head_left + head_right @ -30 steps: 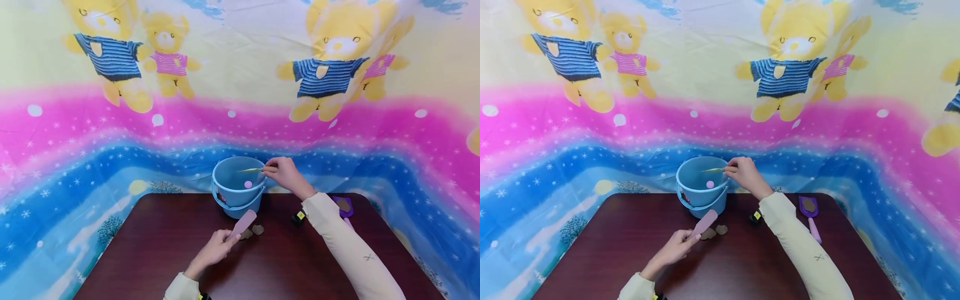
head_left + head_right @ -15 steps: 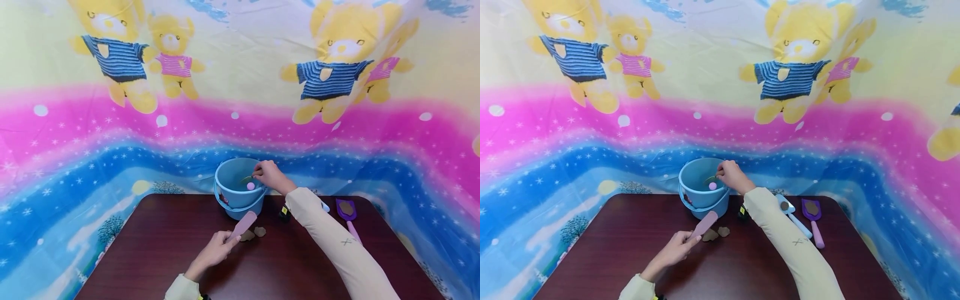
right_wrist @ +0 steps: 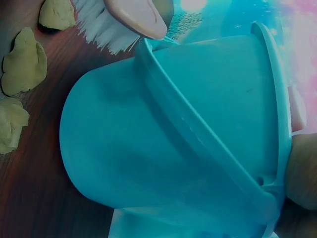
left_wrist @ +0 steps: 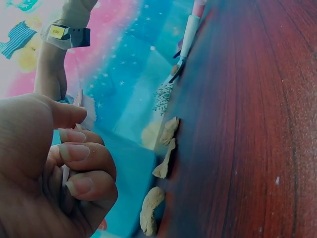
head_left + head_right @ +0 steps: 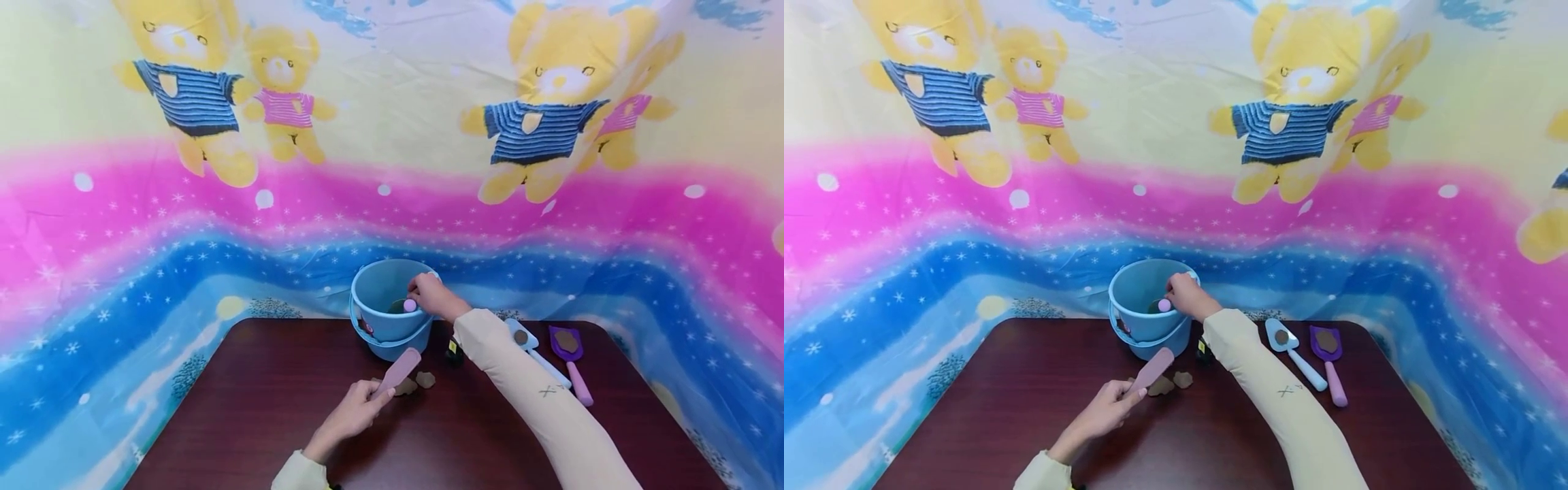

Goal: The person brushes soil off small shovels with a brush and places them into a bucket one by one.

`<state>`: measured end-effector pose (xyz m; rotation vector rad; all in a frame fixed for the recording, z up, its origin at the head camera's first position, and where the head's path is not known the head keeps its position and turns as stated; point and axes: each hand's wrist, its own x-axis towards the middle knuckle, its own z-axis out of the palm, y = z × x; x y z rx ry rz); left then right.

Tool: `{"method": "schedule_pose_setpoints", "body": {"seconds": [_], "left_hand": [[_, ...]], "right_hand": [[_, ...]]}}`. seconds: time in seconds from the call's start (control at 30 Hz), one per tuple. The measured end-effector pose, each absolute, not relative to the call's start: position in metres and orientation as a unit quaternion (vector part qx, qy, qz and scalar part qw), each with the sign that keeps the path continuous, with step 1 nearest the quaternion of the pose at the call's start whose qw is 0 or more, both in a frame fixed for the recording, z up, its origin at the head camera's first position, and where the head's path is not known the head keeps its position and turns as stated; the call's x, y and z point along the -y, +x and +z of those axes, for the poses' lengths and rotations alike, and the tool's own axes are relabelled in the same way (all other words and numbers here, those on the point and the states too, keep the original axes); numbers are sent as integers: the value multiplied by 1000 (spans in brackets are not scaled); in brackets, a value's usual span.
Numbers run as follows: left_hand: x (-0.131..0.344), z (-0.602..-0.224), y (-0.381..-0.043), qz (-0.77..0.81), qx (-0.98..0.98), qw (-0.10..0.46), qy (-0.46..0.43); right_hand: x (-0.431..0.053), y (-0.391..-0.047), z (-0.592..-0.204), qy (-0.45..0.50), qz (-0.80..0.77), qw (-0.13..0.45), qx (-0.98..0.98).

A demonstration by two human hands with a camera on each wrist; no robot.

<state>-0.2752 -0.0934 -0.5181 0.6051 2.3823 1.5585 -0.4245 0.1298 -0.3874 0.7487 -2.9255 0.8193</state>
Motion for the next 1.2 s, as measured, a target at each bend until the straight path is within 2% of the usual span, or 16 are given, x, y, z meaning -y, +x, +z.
{"method": "schedule_pose_setpoints", "body": {"seconds": [0.4,0.53,0.83,0.97,1.07,1.2], "left_hand": [[93,-517,-273,531,-815,111,202],[94,-514,-273,534,-814,111,202],[90,-510,-276,533,-812,117,208],[88,-510,-276,530,-813,117,211],[87,-511,-276,528,-814,116,212],[85,-511,-276,529,-814,118,211]], "right_hand": [[-131,-427,-391,220,243,-3,945],[-137,-425,-390,233,278,34,931],[-172,-413,-381,221,372,219,874],[-201,-408,-385,196,386,272,859],[-225,-403,-396,175,396,282,856],[-257,-394,-421,140,394,245,875]]}}
